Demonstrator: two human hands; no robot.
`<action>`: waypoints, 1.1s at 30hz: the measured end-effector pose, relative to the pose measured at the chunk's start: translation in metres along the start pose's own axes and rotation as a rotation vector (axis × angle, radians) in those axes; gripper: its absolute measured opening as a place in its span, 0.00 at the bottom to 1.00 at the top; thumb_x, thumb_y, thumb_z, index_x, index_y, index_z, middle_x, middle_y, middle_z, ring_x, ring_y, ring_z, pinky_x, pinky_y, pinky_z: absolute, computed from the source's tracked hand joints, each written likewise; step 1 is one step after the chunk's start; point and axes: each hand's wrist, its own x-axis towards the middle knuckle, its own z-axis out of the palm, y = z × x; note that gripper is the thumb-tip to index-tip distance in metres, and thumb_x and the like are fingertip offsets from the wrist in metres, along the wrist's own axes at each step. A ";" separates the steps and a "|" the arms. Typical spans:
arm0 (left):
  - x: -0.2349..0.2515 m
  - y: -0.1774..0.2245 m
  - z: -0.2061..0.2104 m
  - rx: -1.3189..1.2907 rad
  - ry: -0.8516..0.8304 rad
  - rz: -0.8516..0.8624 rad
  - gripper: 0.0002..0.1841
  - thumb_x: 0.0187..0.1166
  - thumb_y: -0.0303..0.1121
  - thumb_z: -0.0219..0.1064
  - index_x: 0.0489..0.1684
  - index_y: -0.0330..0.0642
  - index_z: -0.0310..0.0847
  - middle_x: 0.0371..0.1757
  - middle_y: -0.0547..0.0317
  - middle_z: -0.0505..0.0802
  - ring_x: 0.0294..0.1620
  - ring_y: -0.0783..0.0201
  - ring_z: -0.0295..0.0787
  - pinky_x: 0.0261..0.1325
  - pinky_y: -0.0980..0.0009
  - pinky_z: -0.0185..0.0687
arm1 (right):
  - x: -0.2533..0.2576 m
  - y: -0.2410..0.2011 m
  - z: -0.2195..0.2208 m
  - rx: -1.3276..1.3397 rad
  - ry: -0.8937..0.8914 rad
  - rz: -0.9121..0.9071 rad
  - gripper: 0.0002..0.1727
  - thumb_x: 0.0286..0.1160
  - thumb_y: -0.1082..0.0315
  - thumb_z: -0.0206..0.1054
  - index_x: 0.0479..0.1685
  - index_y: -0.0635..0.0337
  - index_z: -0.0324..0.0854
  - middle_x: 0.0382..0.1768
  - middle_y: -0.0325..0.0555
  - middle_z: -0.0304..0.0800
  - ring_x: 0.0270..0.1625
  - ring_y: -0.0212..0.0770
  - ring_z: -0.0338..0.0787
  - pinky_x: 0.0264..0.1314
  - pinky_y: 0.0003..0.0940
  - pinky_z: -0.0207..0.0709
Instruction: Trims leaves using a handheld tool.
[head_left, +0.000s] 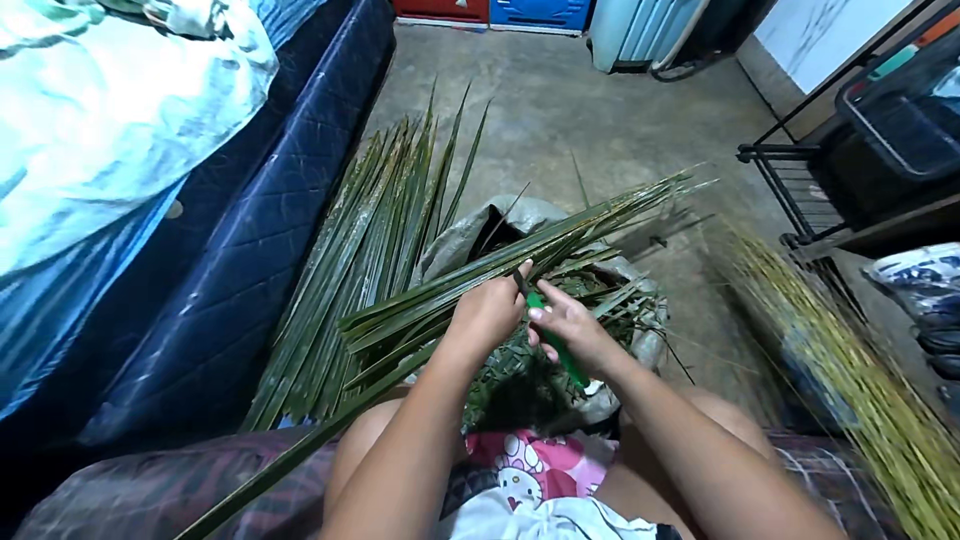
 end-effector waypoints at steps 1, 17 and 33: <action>0.000 0.000 0.000 -0.003 0.004 -0.011 0.26 0.95 0.39 0.45 0.93 0.62 0.59 0.62 0.42 0.91 0.66 0.42 0.86 0.70 0.39 0.74 | 0.002 0.000 0.001 -0.031 0.033 -0.011 0.40 0.90 0.69 0.56 0.95 0.65 0.38 0.30 0.39 0.83 0.22 0.28 0.82 0.23 0.21 0.77; 0.001 -0.002 0.001 -0.024 0.046 -0.011 0.25 0.94 0.41 0.49 0.90 0.64 0.66 0.64 0.44 0.92 0.68 0.43 0.87 0.71 0.38 0.74 | 0.000 -0.009 -0.018 -0.070 0.091 -0.017 0.38 0.91 0.69 0.51 0.96 0.62 0.35 0.27 0.38 0.81 0.19 0.28 0.79 0.20 0.21 0.75; -0.001 0.000 0.000 0.004 0.011 -0.017 0.27 0.95 0.40 0.48 0.93 0.73 0.59 0.68 0.48 0.91 0.70 0.43 0.86 0.71 0.37 0.73 | 0.026 -0.006 -0.052 -0.220 0.654 -0.217 0.30 0.92 0.69 0.58 0.92 0.61 0.58 0.26 0.44 0.83 0.18 0.29 0.79 0.21 0.22 0.76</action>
